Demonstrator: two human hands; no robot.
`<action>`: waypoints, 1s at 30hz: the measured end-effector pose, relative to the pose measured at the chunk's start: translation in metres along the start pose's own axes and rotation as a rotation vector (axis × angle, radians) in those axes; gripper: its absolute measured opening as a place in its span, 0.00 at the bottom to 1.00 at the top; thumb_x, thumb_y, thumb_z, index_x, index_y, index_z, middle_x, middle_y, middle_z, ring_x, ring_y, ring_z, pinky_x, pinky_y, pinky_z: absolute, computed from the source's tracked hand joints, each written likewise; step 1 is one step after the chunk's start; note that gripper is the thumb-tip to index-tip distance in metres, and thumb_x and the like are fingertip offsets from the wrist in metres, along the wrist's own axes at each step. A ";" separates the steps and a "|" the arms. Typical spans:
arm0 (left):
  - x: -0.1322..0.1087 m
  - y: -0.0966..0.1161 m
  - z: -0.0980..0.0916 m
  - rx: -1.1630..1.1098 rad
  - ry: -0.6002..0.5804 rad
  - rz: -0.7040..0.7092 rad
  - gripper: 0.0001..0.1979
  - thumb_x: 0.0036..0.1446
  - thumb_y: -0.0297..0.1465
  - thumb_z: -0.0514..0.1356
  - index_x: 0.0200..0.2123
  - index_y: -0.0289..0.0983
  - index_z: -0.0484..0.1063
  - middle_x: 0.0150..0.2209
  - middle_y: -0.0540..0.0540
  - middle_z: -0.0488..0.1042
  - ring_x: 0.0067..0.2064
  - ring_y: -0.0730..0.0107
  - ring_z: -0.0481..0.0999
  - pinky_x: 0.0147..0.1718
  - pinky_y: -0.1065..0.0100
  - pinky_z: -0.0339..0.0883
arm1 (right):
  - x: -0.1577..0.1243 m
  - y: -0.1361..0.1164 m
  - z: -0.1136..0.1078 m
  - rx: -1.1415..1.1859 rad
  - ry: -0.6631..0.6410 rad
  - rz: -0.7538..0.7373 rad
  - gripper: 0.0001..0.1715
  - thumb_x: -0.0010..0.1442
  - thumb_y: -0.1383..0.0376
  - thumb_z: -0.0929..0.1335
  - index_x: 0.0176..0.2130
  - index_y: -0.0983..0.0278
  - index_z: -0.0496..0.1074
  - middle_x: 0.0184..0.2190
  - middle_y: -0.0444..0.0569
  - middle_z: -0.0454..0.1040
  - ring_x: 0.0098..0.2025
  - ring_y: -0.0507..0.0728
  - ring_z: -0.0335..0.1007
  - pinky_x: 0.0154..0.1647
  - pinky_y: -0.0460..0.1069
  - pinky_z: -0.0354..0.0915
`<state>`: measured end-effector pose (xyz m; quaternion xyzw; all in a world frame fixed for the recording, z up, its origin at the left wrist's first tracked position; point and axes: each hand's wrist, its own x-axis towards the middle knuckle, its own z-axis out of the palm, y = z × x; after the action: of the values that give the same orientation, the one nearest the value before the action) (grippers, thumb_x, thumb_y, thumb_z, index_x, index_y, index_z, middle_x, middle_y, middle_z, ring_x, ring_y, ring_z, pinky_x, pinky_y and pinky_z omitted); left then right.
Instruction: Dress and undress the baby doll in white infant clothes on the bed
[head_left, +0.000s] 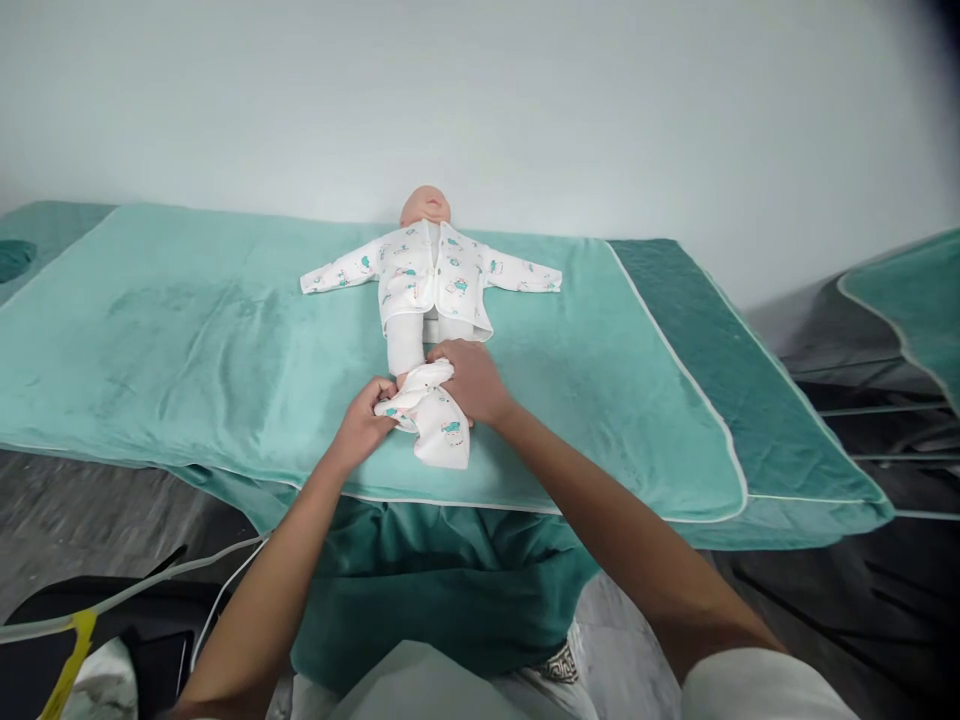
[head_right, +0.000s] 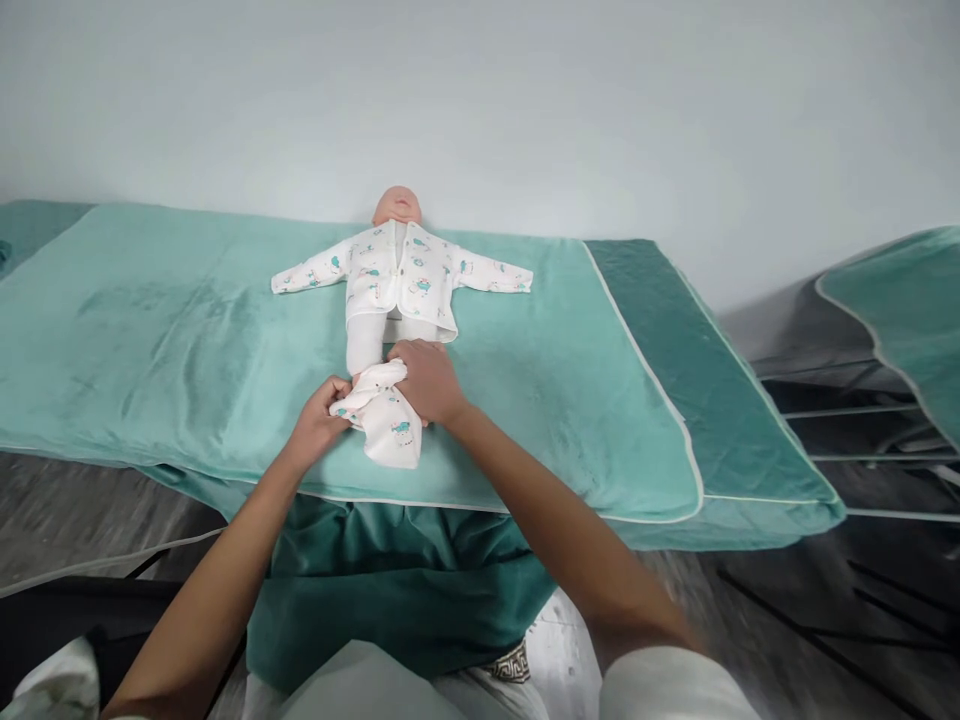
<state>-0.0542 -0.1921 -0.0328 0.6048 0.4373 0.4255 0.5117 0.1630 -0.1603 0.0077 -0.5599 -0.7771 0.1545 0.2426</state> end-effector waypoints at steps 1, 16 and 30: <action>-0.001 0.002 -0.004 -0.013 -0.026 -0.007 0.12 0.50 0.30 0.67 0.36 0.38 0.68 0.31 0.54 0.65 0.33 0.74 0.63 0.35 0.71 0.57 | 0.000 0.001 0.001 0.026 0.019 0.008 0.14 0.53 0.69 0.67 0.42 0.61 0.72 0.44 0.51 0.81 0.51 0.63 0.73 0.56 0.57 0.58; 0.034 0.011 -0.033 -0.088 -0.082 0.007 0.18 0.45 0.32 0.72 0.40 0.38 0.73 0.37 0.50 0.75 0.37 0.71 0.73 0.39 0.70 0.64 | 0.007 -0.001 -0.017 0.011 -0.144 0.045 0.17 0.54 0.67 0.68 0.46 0.61 0.74 0.45 0.51 0.81 0.49 0.62 0.74 0.52 0.54 0.62; 0.022 0.015 -0.024 0.015 -0.072 -0.053 0.21 0.51 0.33 0.67 0.49 0.39 0.67 0.44 0.49 0.75 0.46 0.67 0.75 0.46 0.67 0.67 | 0.017 0.004 -0.022 0.204 -0.159 0.113 0.10 0.57 0.64 0.67 0.42 0.61 0.70 0.39 0.48 0.79 0.43 0.61 0.73 0.41 0.51 0.62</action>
<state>-0.0699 -0.1663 -0.0137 0.6118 0.4375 0.3867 0.5336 0.1738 -0.1433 0.0277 -0.5610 -0.7414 0.2902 0.2268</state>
